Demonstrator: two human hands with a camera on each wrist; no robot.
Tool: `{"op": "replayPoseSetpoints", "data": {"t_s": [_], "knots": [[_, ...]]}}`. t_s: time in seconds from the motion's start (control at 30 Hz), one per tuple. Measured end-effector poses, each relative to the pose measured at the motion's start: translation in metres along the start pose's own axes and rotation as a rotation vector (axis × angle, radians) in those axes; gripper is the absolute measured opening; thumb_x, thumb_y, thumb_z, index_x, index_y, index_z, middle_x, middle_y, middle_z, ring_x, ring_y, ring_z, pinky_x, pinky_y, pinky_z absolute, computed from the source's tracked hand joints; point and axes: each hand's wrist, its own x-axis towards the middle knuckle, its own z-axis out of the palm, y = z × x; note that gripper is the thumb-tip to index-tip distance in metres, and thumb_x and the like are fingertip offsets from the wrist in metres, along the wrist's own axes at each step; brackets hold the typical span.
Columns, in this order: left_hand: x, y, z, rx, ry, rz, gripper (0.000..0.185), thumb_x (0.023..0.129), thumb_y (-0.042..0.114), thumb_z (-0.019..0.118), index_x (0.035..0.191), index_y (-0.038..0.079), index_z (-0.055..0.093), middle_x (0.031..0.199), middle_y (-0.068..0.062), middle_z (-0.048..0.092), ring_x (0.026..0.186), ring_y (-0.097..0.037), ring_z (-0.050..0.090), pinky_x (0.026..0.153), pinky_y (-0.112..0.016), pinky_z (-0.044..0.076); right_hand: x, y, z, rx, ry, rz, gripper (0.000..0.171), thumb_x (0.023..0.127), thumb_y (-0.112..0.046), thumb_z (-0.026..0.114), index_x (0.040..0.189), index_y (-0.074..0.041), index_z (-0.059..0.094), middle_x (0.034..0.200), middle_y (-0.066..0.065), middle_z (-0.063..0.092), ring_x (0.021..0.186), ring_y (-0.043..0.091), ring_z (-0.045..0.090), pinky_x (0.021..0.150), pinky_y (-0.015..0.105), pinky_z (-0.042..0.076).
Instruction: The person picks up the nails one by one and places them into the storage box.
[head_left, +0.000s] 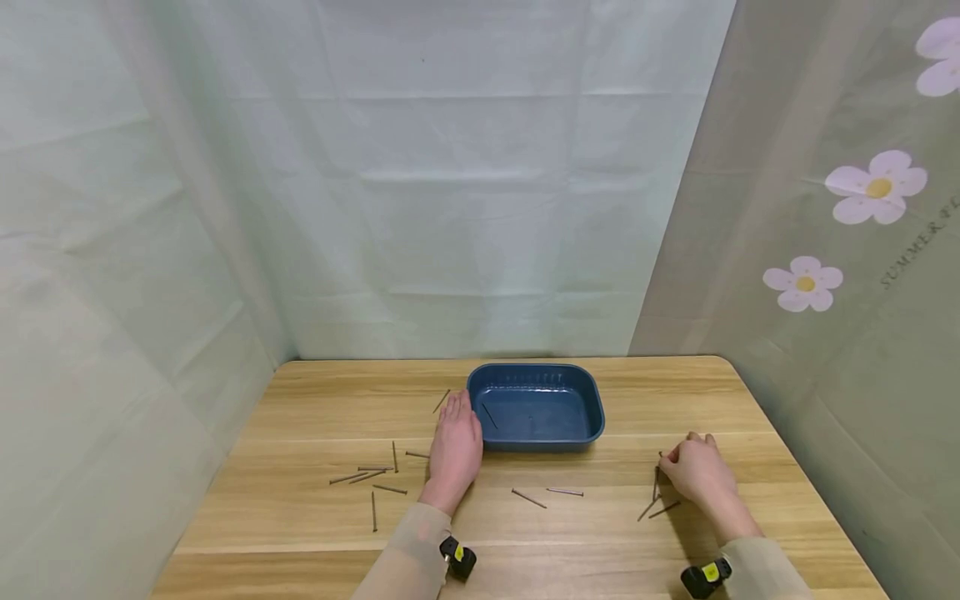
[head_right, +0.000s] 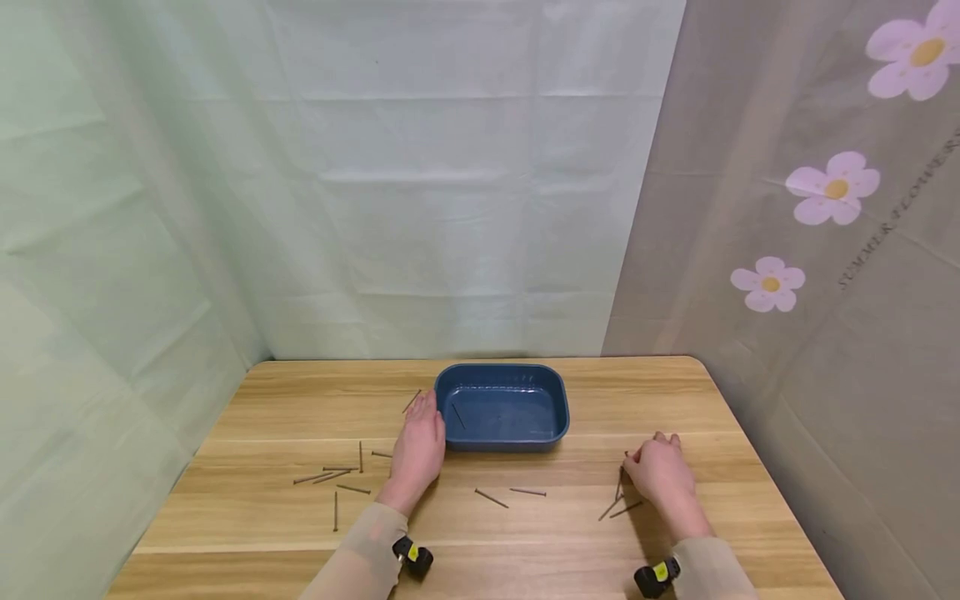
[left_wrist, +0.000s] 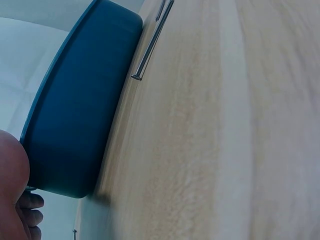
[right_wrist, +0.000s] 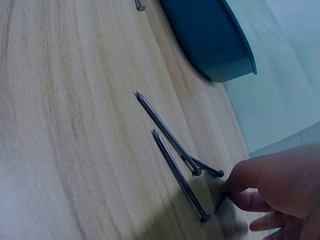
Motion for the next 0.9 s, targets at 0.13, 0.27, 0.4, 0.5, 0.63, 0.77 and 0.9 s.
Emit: {"op": "replayPoseSetpoints", "data": {"t_s": [0.13, 0.27, 0.4, 0.5, 0.63, 0.77, 0.9], "knots": [[-0.001, 0.000, 0.000, 0.001, 0.003, 0.003, 0.046, 0.111, 0.008, 0.050, 0.150, -0.016, 0.048, 0.153, -0.033, 0.052, 0.146, -0.046, 0.048, 0.122, -0.057, 0.037, 0.000, 0.001, 0.000, 0.015, 0.016, -0.003, 0.032, 0.099, -0.019, 0.065, 0.068, -0.012, 0.060, 0.149, 0.048, 0.041, 0.145, 0.071, 0.021, 0.083, 0.067, 0.053], [0.000, -0.001, -0.001, -0.004, 0.016, 0.012, 0.045, 0.111, 0.007, 0.050, 0.150, -0.016, 0.049, 0.152, -0.033, 0.053, 0.145, -0.046, 0.049, 0.121, -0.058, 0.038, 0.000, 0.001, -0.001, 0.026, 0.025, -0.006, 0.028, 0.098, -0.019, 0.065, 0.071, -0.012, 0.062, 0.151, 0.049, 0.036, 0.146, 0.071, 0.019, 0.086, 0.071, 0.053], [0.000, -0.002, 0.000, -0.002, 0.024, 0.016, 0.045, 0.110, 0.007, 0.051, 0.149, -0.016, 0.050, 0.152, -0.033, 0.054, 0.145, -0.046, 0.050, 0.121, -0.058, 0.039, -0.001, 0.001, -0.003, 0.029, 0.028, -0.011, 0.027, 0.097, -0.018, 0.064, 0.071, -0.012, 0.064, 0.153, 0.050, 0.033, 0.146, 0.072, 0.020, 0.089, 0.072, 0.052], [0.000, -0.002, 0.001, -0.002, 0.030, 0.018, 0.045, 0.110, 0.007, 0.051, 0.149, -0.016, 0.050, 0.151, -0.033, 0.054, 0.144, -0.046, 0.050, 0.120, -0.059, 0.039, -0.002, 0.000, -0.004, 0.031, 0.033, -0.014, 0.028, 0.098, -0.018, 0.064, 0.071, -0.013, 0.063, 0.153, 0.050, 0.033, 0.146, 0.071, 0.020, 0.089, 0.071, 0.052], [0.000, -0.002, 0.002, -0.002, 0.033, 0.020, 0.045, 0.110, 0.007, 0.052, 0.149, -0.016, 0.050, 0.151, -0.033, 0.055, 0.145, -0.046, 0.050, 0.121, -0.058, 0.039, -0.003, -0.004, -0.006, 0.033, 0.040, -0.017, 0.026, 0.098, -0.019, 0.064, 0.073, -0.013, 0.063, 0.154, 0.049, 0.033, 0.147, 0.071, 0.020, 0.092, 0.074, 0.051], [0.000, -0.001, 0.001, 0.002, 0.026, 0.014, 0.046, 0.110, 0.008, 0.051, 0.150, -0.016, 0.050, 0.152, -0.033, 0.054, 0.145, -0.046, 0.049, 0.121, -0.058, 0.038, -0.003, -0.009, -0.007, 0.036, 0.048, -0.023, 0.024, 0.098, -0.020, 0.065, 0.076, -0.011, 0.066, 0.154, 0.049, 0.034, 0.147, 0.070, 0.021, 0.096, 0.076, 0.049], [-0.001, 0.000, 0.000, -0.001, 0.019, 0.007, 0.046, 0.111, 0.008, 0.050, 0.150, -0.015, 0.049, 0.153, -0.032, 0.053, 0.146, -0.045, 0.048, 0.122, -0.057, 0.037, -0.004, -0.013, -0.005, 0.033, 0.054, -0.027, 0.023, 0.099, -0.021, 0.067, 0.079, -0.011, 0.068, 0.154, 0.048, 0.034, 0.147, 0.070, 0.021, 0.100, 0.077, 0.047]]}}
